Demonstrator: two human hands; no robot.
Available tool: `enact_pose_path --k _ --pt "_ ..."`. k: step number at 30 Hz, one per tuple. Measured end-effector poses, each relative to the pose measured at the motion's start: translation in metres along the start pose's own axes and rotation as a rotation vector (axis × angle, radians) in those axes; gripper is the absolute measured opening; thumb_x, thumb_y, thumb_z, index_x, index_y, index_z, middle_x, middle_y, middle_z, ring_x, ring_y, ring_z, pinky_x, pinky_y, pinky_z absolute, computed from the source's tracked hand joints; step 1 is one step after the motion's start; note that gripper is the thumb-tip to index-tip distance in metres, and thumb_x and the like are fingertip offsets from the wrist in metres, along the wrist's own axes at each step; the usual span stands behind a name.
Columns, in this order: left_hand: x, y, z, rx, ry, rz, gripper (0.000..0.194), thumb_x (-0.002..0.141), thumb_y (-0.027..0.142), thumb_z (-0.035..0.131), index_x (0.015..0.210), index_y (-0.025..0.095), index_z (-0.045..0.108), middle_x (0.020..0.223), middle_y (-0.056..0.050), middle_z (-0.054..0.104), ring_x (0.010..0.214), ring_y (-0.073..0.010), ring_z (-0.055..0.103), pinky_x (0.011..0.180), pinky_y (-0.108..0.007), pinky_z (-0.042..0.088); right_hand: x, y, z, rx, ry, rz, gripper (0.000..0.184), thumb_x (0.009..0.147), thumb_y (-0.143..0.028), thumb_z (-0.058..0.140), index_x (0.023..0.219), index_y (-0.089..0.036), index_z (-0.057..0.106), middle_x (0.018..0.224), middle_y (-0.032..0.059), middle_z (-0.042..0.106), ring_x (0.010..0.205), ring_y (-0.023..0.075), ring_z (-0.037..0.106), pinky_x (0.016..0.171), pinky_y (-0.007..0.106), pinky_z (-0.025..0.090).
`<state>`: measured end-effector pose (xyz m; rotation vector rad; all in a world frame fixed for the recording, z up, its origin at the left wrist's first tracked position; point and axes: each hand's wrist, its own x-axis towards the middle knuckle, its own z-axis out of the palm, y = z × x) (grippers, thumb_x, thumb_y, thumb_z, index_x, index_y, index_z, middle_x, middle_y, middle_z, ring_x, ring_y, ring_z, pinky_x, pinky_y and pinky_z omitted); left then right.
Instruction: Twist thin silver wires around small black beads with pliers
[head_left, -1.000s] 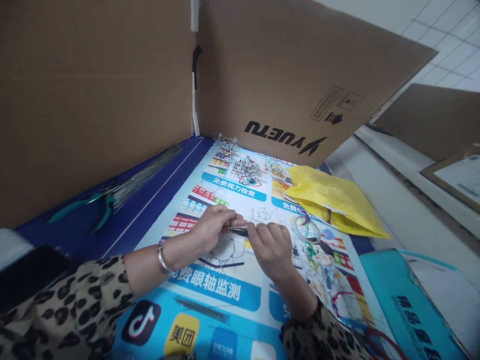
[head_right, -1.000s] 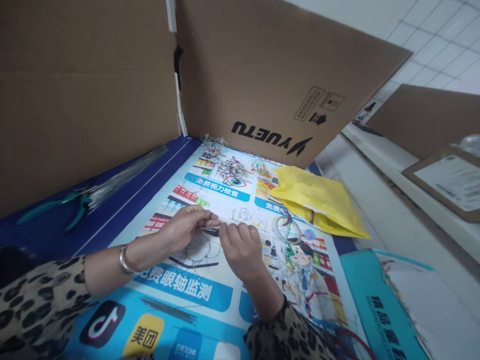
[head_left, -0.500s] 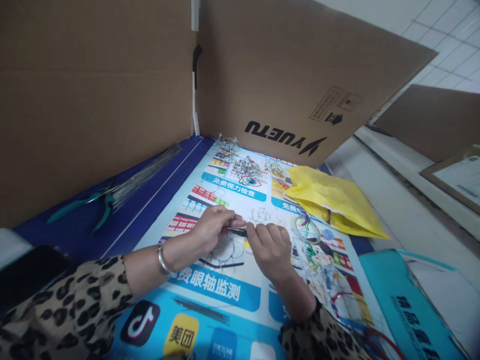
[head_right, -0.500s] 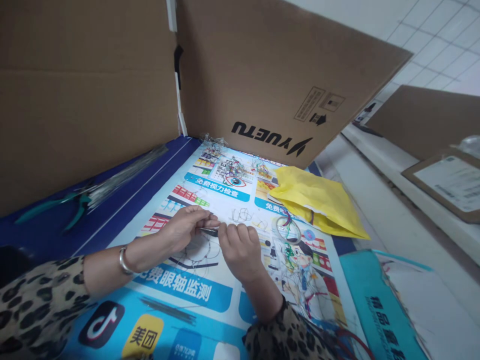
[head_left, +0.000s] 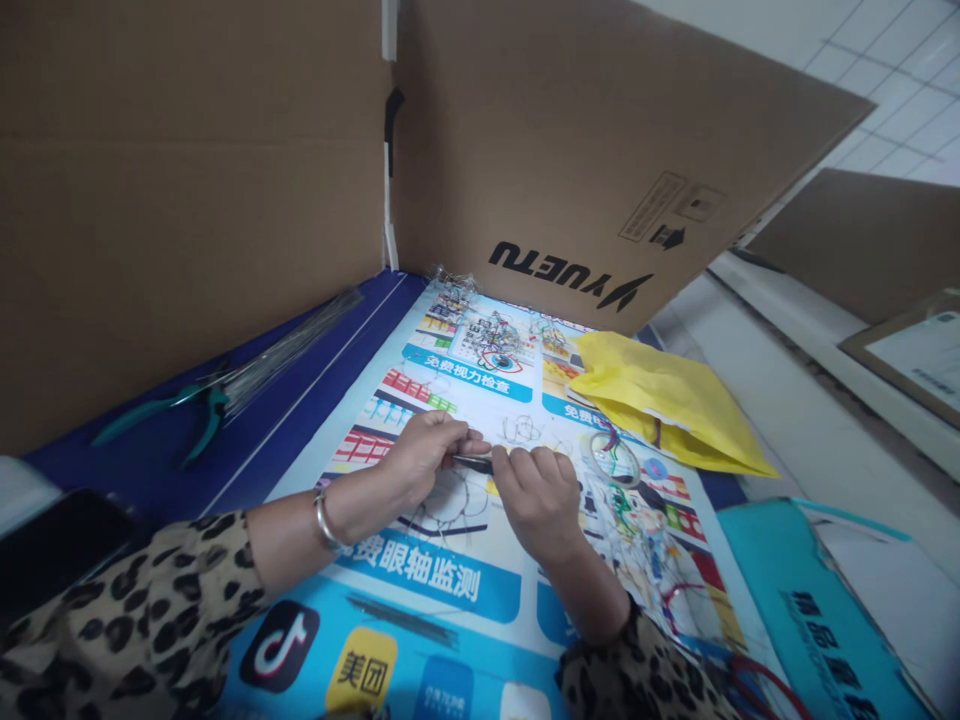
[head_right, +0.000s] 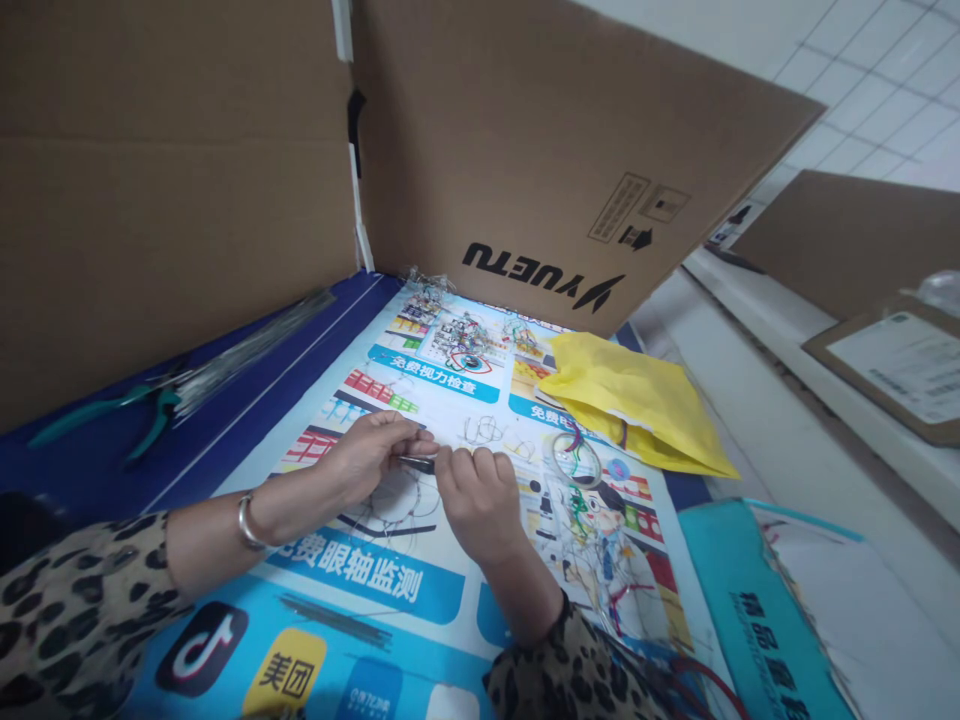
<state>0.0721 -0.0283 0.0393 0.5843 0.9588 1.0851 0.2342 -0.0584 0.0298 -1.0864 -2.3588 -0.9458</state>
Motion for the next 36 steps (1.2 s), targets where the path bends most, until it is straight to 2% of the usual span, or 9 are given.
enact_pose_path --k 12,18,29,36 --pt "0.0002 0.0019 0.001 0.007 0.019 -0.004 0.012 0.067 0.009 0.058 0.056 0.011 0.055 0.061 -0.007 0.066 0.063 -0.0159 0.067 0.064 -0.023 0.05 -0.0015 0.0006 0.0032 0.019 -0.006 -0.014 0.012 0.087 -0.016 0.051 0.094 -0.016 0.061 0.069 0.0024 0.054 0.067 0.016 0.039 0.062 0.035 0.023" --pt "0.0018 0.0023 -0.0001 0.037 0.006 -0.024 0.013 0.069 0.008 0.056 0.056 0.01 0.056 0.06 -0.007 0.065 0.061 -0.016 0.067 0.059 -0.02 0.048 -0.0023 0.001 0.0039 0.028 0.005 -0.017 0.011 0.088 -0.016 0.05 0.092 -0.017 0.061 0.069 0.0016 0.054 0.066 0.0149 0.038 0.061 0.035 0.022" --pt "0.0011 0.003 -0.0004 0.038 -0.04 -0.05 0.021 0.069 0.005 0.054 0.051 0.012 0.048 0.059 -0.007 0.064 0.059 -0.016 0.067 0.062 -0.022 0.049 -0.003 0.0017 0.0038 0.031 0.065 -0.057 0.009 0.085 -0.016 0.055 0.093 -0.016 0.061 0.072 0.0015 0.057 0.067 0.0146 0.04 0.061 0.034 0.023" --pt "0.001 0.0046 0.0005 0.041 -0.013 -0.048 0.018 0.07 0.006 0.055 0.056 0.014 0.048 0.063 -0.008 0.066 0.06 -0.0165 0.068 0.06 -0.021 0.049 -0.0047 -0.0004 0.0054 0.019 -0.006 -0.013 0.01 0.088 -0.018 0.051 0.091 -0.017 0.061 0.066 0.0015 0.052 0.066 0.0152 0.037 0.061 0.036 0.022"
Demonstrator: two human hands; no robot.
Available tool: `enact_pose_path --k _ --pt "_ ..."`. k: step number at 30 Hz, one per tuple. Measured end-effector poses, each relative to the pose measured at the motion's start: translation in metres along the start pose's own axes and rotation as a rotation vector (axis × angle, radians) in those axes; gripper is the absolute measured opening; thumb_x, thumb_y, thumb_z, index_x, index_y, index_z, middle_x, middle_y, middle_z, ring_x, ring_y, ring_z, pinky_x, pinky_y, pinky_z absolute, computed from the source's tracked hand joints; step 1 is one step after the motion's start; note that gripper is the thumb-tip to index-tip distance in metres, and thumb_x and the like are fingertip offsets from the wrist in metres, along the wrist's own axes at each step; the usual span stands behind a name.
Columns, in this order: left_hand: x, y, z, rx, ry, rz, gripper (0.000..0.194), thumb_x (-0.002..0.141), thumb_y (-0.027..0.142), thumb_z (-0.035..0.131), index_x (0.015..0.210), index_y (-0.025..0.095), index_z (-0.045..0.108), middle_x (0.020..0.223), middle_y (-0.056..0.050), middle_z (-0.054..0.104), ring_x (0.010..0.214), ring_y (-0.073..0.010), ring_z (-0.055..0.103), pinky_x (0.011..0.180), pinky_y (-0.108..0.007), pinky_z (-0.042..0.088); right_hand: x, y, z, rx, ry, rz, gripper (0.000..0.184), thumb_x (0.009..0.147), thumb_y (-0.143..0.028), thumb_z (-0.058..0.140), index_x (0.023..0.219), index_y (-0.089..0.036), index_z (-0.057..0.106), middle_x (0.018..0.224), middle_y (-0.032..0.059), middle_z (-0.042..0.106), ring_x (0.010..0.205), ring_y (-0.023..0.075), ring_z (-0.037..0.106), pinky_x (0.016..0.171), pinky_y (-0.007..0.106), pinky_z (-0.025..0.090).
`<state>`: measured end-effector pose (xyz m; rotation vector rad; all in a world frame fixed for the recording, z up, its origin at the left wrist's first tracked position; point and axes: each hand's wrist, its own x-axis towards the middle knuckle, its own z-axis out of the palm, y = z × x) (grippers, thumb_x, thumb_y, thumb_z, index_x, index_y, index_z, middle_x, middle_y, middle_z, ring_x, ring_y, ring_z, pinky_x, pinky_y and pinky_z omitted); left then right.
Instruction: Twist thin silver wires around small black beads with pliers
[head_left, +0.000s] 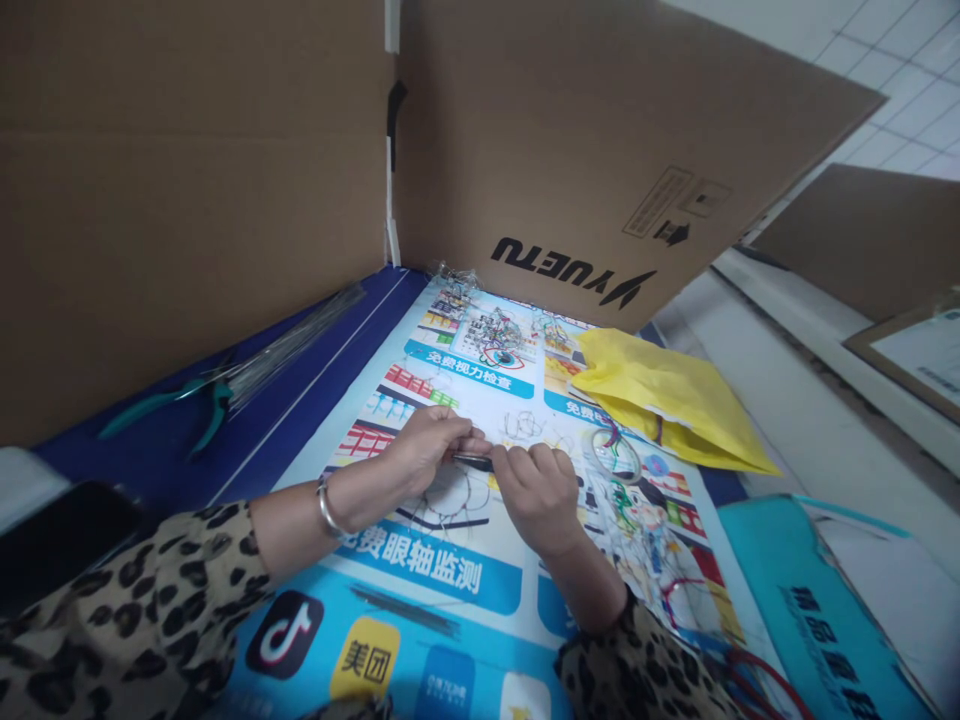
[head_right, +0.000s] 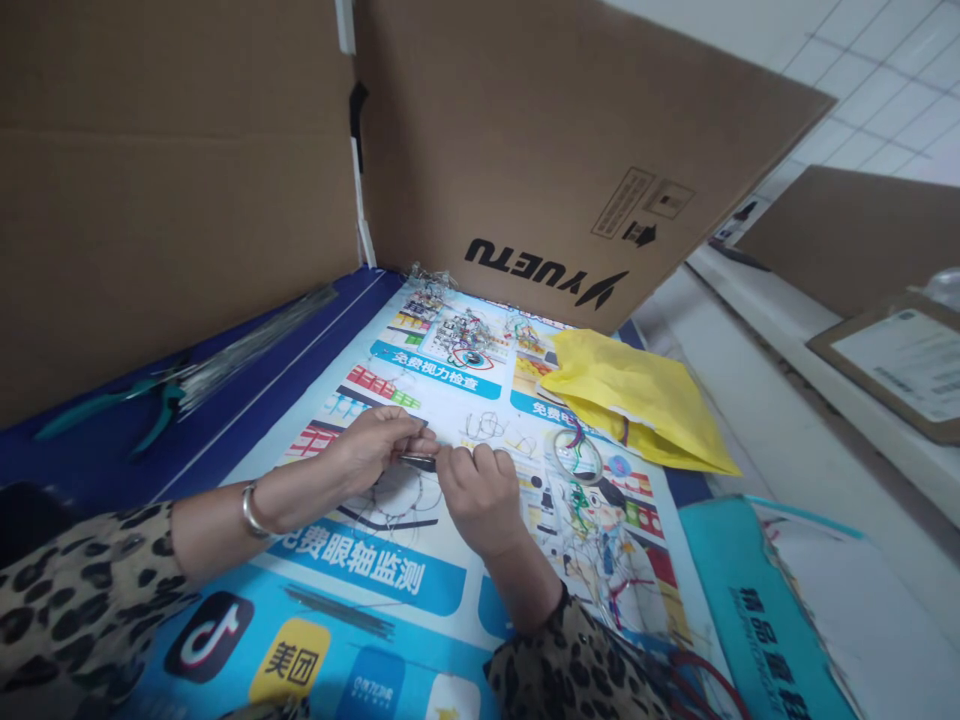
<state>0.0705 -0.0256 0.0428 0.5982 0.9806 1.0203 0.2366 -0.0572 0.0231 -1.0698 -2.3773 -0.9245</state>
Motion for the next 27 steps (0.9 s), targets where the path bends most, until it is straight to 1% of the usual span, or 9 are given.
enact_pose_path --k 5,10,14,20,27 --pt "-0.0003 -0.0004 0.001 -0.01 0.013 0.015 0.019 0.069 0.005 0.055 0.054 0.014 0.048 0.059 -0.005 0.064 0.059 -0.0153 0.067 0.059 -0.019 0.049 0.0009 -0.0008 0.0009 -0.006 -0.01 0.007 0.008 0.087 -0.018 0.053 0.089 -0.017 0.06 0.066 0.0016 0.052 0.067 0.0159 0.038 0.062 0.036 0.023" --pt "0.0001 -0.0004 0.0019 -0.006 0.012 0.016 0.017 0.068 0.004 0.054 0.053 0.011 0.052 0.057 -0.006 0.064 0.057 -0.0148 0.066 0.06 -0.019 0.05 -0.0001 -0.0011 0.002 0.002 -0.029 0.007 0.01 0.087 -0.019 0.053 0.092 -0.016 0.06 0.069 0.0021 0.053 0.069 0.0165 0.039 0.063 0.036 0.024" --pt "-0.0001 -0.0001 0.0017 -0.001 0.022 0.018 0.016 0.067 0.006 0.055 0.052 0.011 0.052 0.058 -0.006 0.064 0.058 -0.0149 0.067 0.058 -0.018 0.048 -0.0007 -0.0019 0.0028 -0.001 -0.023 0.012 0.011 0.086 -0.018 0.053 0.094 -0.016 0.06 0.071 0.0025 0.055 0.07 0.0168 0.04 0.064 0.036 0.024" --pt "-0.0005 -0.0012 0.001 0.008 0.039 0.025 0.016 0.067 0.007 0.055 0.053 0.012 0.052 0.059 -0.005 0.064 0.06 -0.0152 0.067 0.055 -0.018 0.045 0.0003 -0.0036 0.0017 -0.016 -0.002 0.026 0.01 0.087 -0.017 0.051 0.091 -0.016 0.061 0.067 0.0021 0.052 0.067 0.0158 0.039 0.063 0.035 0.023" --pt "0.0015 -0.0034 -0.0003 0.031 0.022 0.032 0.013 0.068 0.008 0.056 0.056 0.012 0.054 0.061 -0.006 0.065 0.062 -0.0158 0.068 0.056 -0.019 0.046 0.0003 -0.0042 0.0004 -0.029 -0.034 0.037 0.013 0.088 -0.018 0.048 0.09 -0.018 0.061 0.066 0.0025 0.05 0.066 0.0162 0.038 0.062 0.035 0.023"
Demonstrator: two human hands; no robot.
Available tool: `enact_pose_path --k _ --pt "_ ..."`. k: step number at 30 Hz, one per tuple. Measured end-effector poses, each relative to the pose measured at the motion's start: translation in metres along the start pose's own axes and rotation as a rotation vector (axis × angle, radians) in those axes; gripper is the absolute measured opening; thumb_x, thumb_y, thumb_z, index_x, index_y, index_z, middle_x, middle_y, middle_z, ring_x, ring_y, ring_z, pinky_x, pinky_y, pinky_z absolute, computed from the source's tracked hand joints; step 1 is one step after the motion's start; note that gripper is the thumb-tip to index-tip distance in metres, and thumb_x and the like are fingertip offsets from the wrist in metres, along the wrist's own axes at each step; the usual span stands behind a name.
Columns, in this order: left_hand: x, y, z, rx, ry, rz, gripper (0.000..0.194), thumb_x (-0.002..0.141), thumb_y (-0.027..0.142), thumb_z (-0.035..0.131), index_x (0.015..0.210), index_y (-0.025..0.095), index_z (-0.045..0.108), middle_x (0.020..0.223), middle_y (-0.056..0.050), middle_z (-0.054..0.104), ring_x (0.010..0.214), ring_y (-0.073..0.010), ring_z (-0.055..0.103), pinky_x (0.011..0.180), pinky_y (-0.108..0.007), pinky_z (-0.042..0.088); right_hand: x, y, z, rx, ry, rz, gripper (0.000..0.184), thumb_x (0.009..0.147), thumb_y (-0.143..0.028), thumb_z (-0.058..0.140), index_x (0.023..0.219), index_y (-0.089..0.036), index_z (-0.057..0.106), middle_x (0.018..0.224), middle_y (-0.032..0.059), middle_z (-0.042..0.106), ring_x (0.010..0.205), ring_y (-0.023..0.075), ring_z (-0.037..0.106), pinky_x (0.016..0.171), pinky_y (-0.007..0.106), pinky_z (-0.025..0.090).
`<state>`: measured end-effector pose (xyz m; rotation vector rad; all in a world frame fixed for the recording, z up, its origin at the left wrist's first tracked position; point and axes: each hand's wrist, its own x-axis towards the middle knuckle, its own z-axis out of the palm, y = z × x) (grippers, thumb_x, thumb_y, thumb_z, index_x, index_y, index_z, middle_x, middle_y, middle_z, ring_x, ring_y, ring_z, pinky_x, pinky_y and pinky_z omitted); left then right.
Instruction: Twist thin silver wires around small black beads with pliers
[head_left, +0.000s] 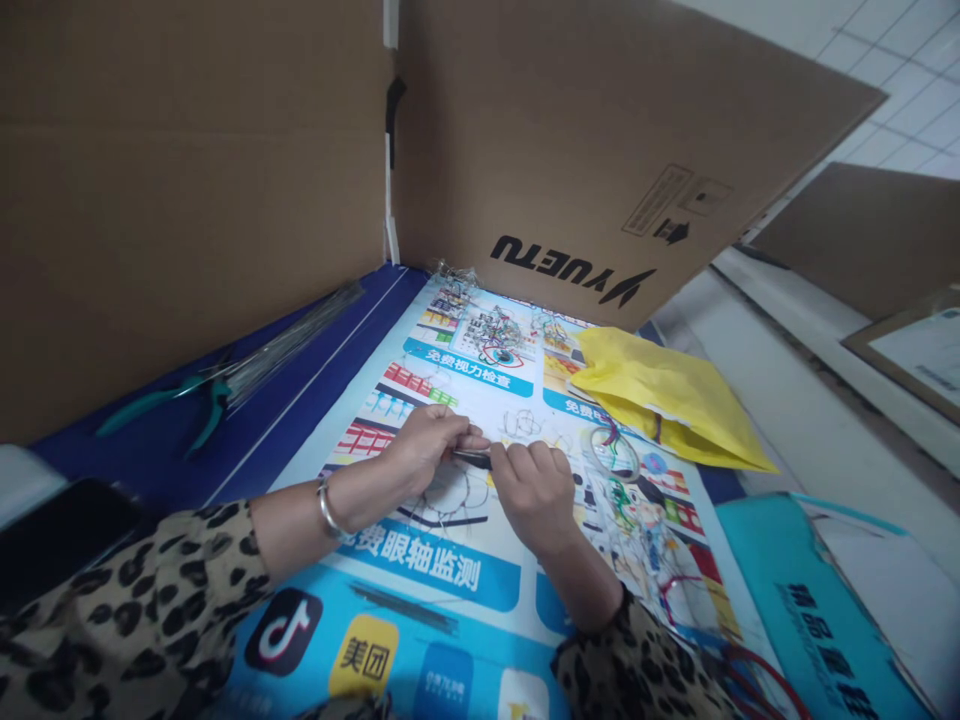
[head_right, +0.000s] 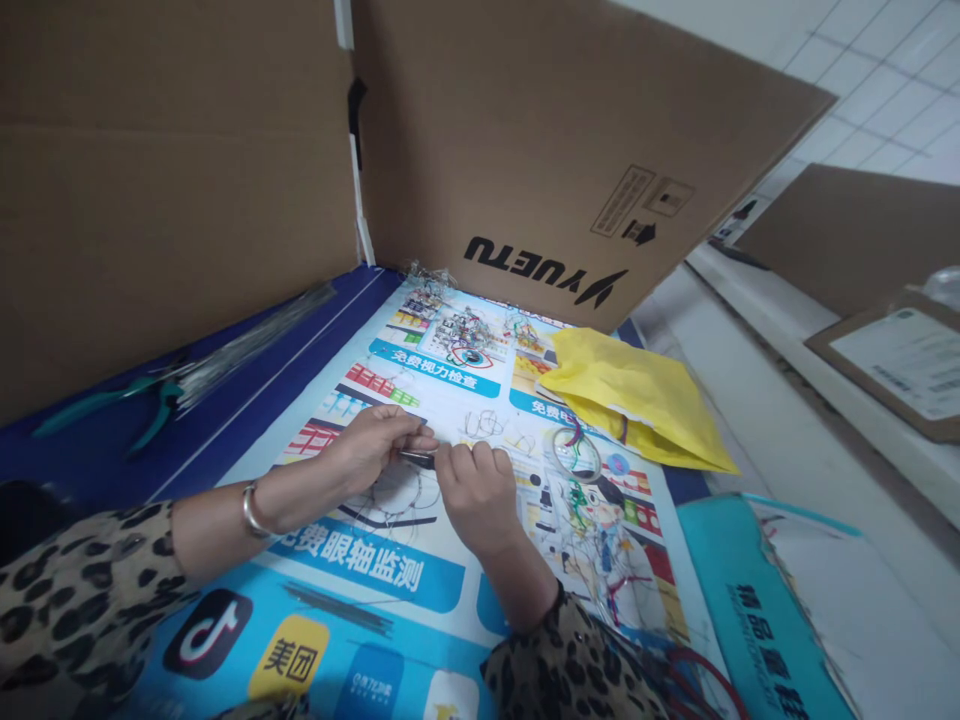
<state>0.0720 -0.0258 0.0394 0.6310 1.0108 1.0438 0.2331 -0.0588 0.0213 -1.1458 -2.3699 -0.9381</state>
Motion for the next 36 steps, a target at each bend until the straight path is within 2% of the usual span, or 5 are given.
enact_pose_path --k 8,18,26,32,36 --pt "0.0 0.0 -0.003 0.017 -0.006 0.016 0.013 0.071 0.012 0.057 0.062 0.015 0.047 0.07 -0.006 0.067 0.069 -0.0163 0.069 0.057 -0.019 0.046 -0.001 0.001 0.003 0.043 -0.023 -0.006 0.013 0.085 -0.017 0.052 0.093 -0.015 0.062 0.069 0.0035 0.053 0.068 0.0173 0.039 0.062 0.035 0.025" --pt "0.006 0.0 -0.01 0.101 -0.142 0.076 0.018 0.074 0.016 0.059 0.065 0.015 0.044 0.073 -0.005 0.067 0.07 -0.0171 0.069 0.056 -0.019 0.045 0.0 -0.001 0.004 0.169 -0.098 0.059 0.009 0.083 -0.023 0.056 0.087 -0.016 0.061 0.07 0.0037 0.055 0.071 0.0187 0.043 0.064 0.033 0.028" --pt "0.005 0.004 -0.01 0.199 -0.202 0.137 0.02 0.075 0.021 0.062 0.065 0.015 0.046 0.078 -0.006 0.068 0.069 -0.0172 0.069 0.064 -0.026 0.052 0.001 -0.003 0.004 0.264 -0.175 0.138 0.006 0.08 -0.025 0.061 0.078 -0.019 0.06 0.069 0.0021 0.057 0.07 0.0177 0.048 0.063 0.03 0.03" --pt "0.008 0.004 -0.014 0.285 -0.289 0.183 0.018 0.076 0.025 0.062 0.067 0.015 0.049 0.08 -0.006 0.068 0.076 -0.0186 0.069 0.064 -0.024 0.051 0.003 -0.001 0.004 0.338 -0.273 0.195 0.014 0.08 -0.032 0.063 0.076 -0.019 0.062 0.069 0.0017 0.062 0.067 0.0166 0.054 0.06 0.028 0.031" --pt "0.009 0.006 -0.017 0.349 -0.333 0.235 0.016 0.077 0.024 0.059 0.068 0.015 0.05 0.081 -0.007 0.068 0.078 -0.0182 0.068 0.065 -0.024 0.05 0.005 0.001 0.004 0.42 -0.385 0.262 0.019 0.081 -0.038 0.062 0.082 -0.02 0.065 0.075 0.0022 0.067 0.071 0.0168 0.059 0.059 0.026 0.032"
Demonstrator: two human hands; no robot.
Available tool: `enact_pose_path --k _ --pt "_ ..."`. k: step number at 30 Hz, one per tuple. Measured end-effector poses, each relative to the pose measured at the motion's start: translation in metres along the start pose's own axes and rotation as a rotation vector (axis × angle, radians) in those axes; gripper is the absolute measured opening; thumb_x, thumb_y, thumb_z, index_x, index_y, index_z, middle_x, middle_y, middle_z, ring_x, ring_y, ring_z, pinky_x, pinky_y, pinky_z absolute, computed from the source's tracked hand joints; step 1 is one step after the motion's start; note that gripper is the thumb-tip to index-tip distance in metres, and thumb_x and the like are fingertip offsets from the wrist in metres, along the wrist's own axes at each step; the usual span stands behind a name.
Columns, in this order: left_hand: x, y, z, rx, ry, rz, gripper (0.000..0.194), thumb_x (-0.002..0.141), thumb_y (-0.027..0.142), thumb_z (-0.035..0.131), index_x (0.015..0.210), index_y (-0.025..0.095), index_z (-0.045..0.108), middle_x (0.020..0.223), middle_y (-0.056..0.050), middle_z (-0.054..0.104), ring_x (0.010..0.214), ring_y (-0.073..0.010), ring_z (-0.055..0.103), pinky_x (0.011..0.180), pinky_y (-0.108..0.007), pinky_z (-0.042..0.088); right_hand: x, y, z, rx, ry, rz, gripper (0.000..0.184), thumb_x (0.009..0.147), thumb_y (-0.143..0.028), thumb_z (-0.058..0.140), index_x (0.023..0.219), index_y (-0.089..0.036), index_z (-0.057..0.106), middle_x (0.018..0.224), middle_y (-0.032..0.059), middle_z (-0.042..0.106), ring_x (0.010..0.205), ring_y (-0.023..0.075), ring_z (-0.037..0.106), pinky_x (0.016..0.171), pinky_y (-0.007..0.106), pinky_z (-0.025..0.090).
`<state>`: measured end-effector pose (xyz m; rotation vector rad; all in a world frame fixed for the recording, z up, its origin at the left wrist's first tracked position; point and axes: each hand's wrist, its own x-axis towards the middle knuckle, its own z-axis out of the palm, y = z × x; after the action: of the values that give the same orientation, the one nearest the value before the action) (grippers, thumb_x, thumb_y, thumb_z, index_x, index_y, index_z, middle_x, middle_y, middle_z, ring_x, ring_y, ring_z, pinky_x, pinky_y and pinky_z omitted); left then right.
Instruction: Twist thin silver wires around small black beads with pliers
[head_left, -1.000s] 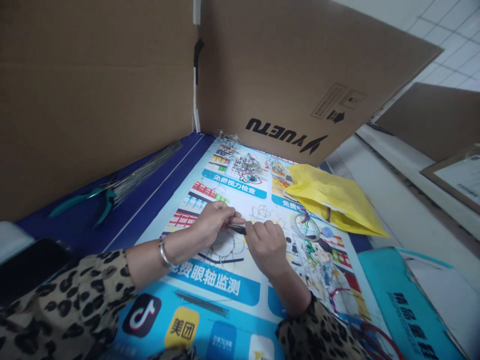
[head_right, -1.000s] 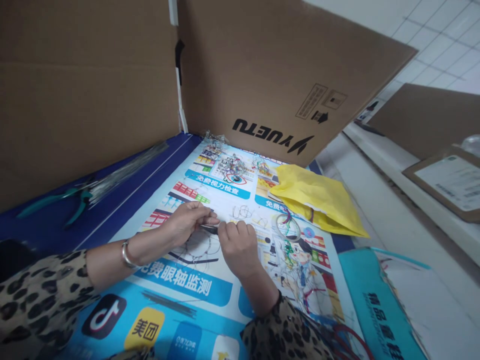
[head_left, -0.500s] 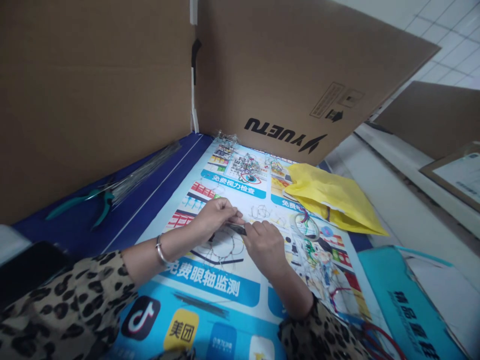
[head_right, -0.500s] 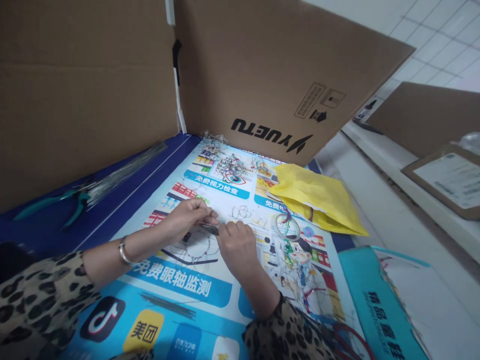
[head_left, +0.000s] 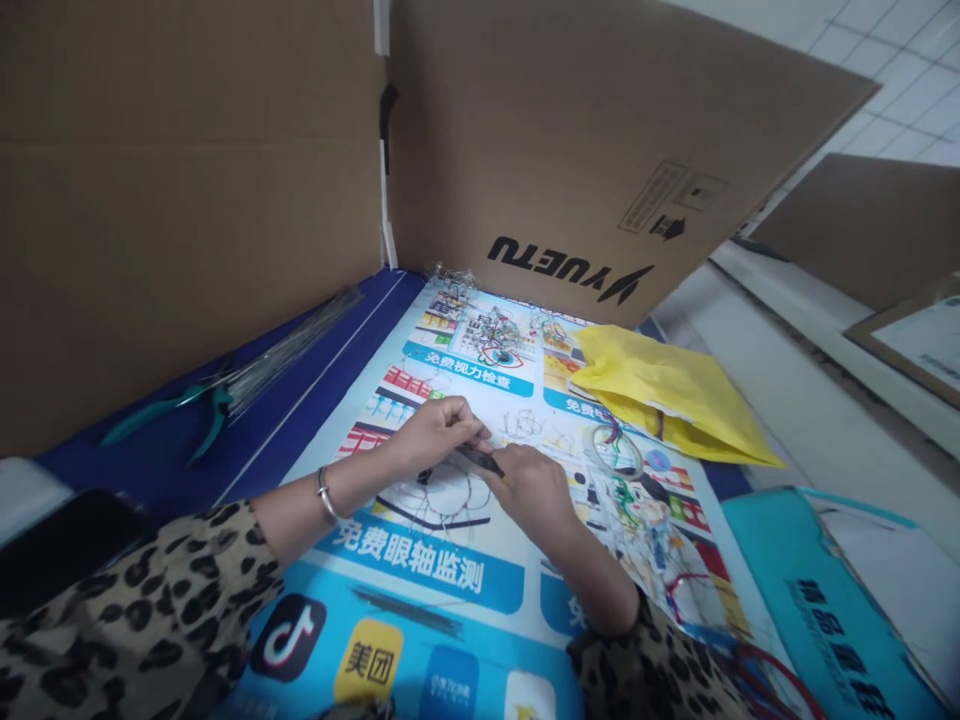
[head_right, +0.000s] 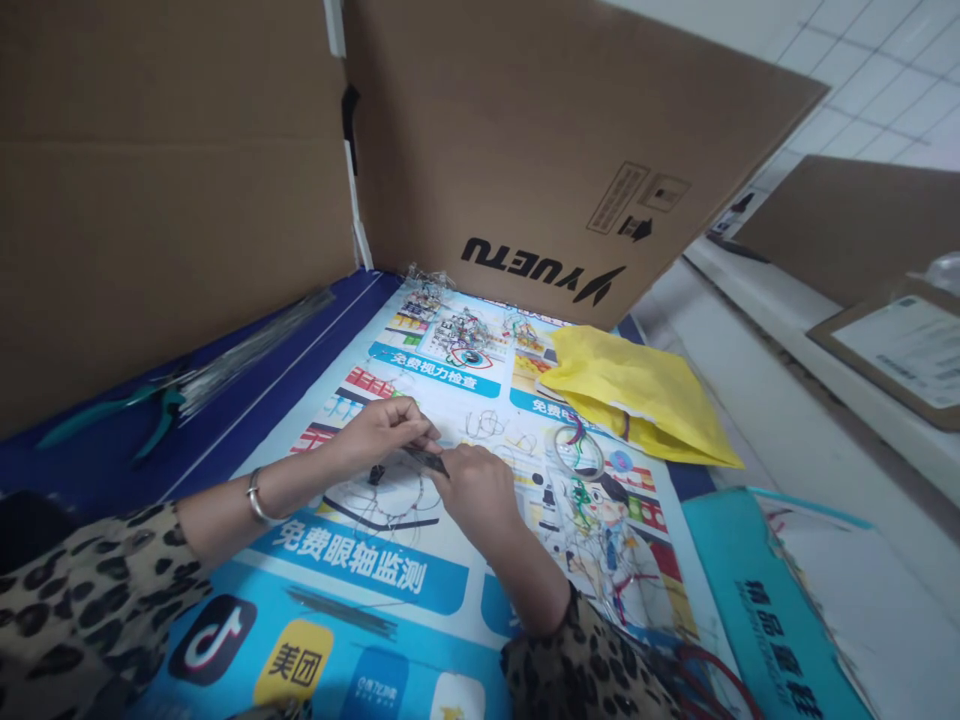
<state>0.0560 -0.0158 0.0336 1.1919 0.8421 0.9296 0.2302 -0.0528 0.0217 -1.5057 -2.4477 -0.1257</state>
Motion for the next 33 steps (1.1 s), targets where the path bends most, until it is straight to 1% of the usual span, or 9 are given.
enact_pose_path --k 2,4,9,16,19,25,27,30,33 --pt "0.0 0.001 0.0 0.055 -0.003 0.033 0.015 0.077 0.024 0.058 0.067 0.015 0.051 0.079 -0.007 0.068 0.077 -0.0166 0.068 0.065 -0.023 0.049 0.002 0.001 -0.002 0.056 -0.06 0.026 0.019 0.082 -0.039 0.06 0.085 -0.021 0.066 0.079 0.002 0.068 0.073 0.016 0.06 0.059 0.025 0.033" --pt "-0.001 0.003 -0.001 0.083 -0.007 0.055 0.014 0.077 0.023 0.058 0.067 0.015 0.052 0.078 -0.006 0.068 0.075 -0.0152 0.067 0.065 -0.022 0.048 0.003 0.001 -0.005 0.121 -0.121 0.046 0.019 0.084 -0.039 0.058 0.083 -0.022 0.066 0.08 0.001 0.068 0.073 0.0146 0.06 0.058 0.024 0.033" --pt "-0.001 0.004 -0.002 0.14 -0.044 0.097 0.015 0.078 0.025 0.057 0.067 0.015 0.053 0.077 -0.006 0.069 0.073 -0.0132 0.065 0.067 -0.022 0.048 0.006 0.005 -0.008 0.286 -0.236 0.098 0.025 0.083 -0.04 0.057 0.07 -0.02 0.064 0.069 -0.001 0.064 0.061 0.0118 0.055 0.053 0.023 0.028" --pt "-0.006 0.005 -0.001 0.154 -0.108 0.121 0.018 0.079 0.027 0.057 0.067 0.016 0.049 0.079 -0.007 0.068 0.078 -0.0156 0.066 0.074 -0.027 0.049 0.004 0.012 -0.006 0.539 -0.286 0.104 0.032 0.079 -0.045 0.057 0.061 -0.018 0.058 0.057 -0.0036 0.053 0.056 0.0103 0.047 0.051 0.022 0.023" --pt "-0.007 0.004 -0.002 0.173 -0.117 0.107 0.019 0.08 0.027 0.058 0.068 0.016 0.049 0.081 -0.006 0.066 0.078 -0.0162 0.066 0.074 -0.028 0.05 0.003 0.014 -0.006 0.624 -0.32 0.103 0.034 0.079 -0.045 0.056 0.059 -0.018 0.053 0.053 -0.0053 0.044 0.053 0.0093 0.045 0.051 0.022 0.021" --pt "-0.008 0.0 -0.003 0.187 -0.158 0.103 0.02 0.081 0.031 0.059 0.071 0.015 0.05 0.085 -0.006 0.063 0.082 -0.0177 0.066 0.074 -0.029 0.052 0.004 0.016 -0.005 0.74 -0.364 0.102 0.039 0.076 -0.044 0.058 0.052 -0.017 0.042 0.048 -0.0072 0.028 0.048 0.0067 0.033 0.049 0.023 0.017" --pt "-0.008 0.0 -0.004 0.194 -0.177 0.108 0.02 0.083 0.031 0.057 0.073 0.015 0.05 0.085 -0.005 0.063 0.079 -0.0167 0.067 0.074 -0.029 0.052 0.004 0.016 -0.005 0.773 -0.377 0.097 0.039 0.075 -0.044 0.058 0.051 -0.017 0.041 0.049 -0.0074 0.027 0.048 0.0065 0.031 0.049 0.023 0.017" --pt "-0.009 0.0 -0.006 0.237 -0.181 0.147 0.02 0.084 0.031 0.056 0.074 0.015 0.051 0.084 -0.005 0.064 0.078 -0.0154 0.066 0.074 -0.028 0.052 0.005 0.017 -0.006 0.811 -0.399 0.084 0.037 0.074 -0.044 0.059 0.053 -0.017 0.045 0.051 -0.0076 0.029 0.05 0.0065 0.031 0.05 0.022 0.018" --pt "-0.009 -0.001 -0.008 0.284 -0.168 0.189 0.02 0.083 0.031 0.058 0.073 0.015 0.053 0.084 -0.006 0.065 0.08 -0.0151 0.065 0.074 -0.026 0.051 0.005 0.016 -0.007 0.744 -0.39 0.092 0.035 0.075 -0.045 0.06 0.056 -0.017 0.052 0.049 -0.0072 0.033 0.051 0.0074 0.034 0.051 0.022 0.019"
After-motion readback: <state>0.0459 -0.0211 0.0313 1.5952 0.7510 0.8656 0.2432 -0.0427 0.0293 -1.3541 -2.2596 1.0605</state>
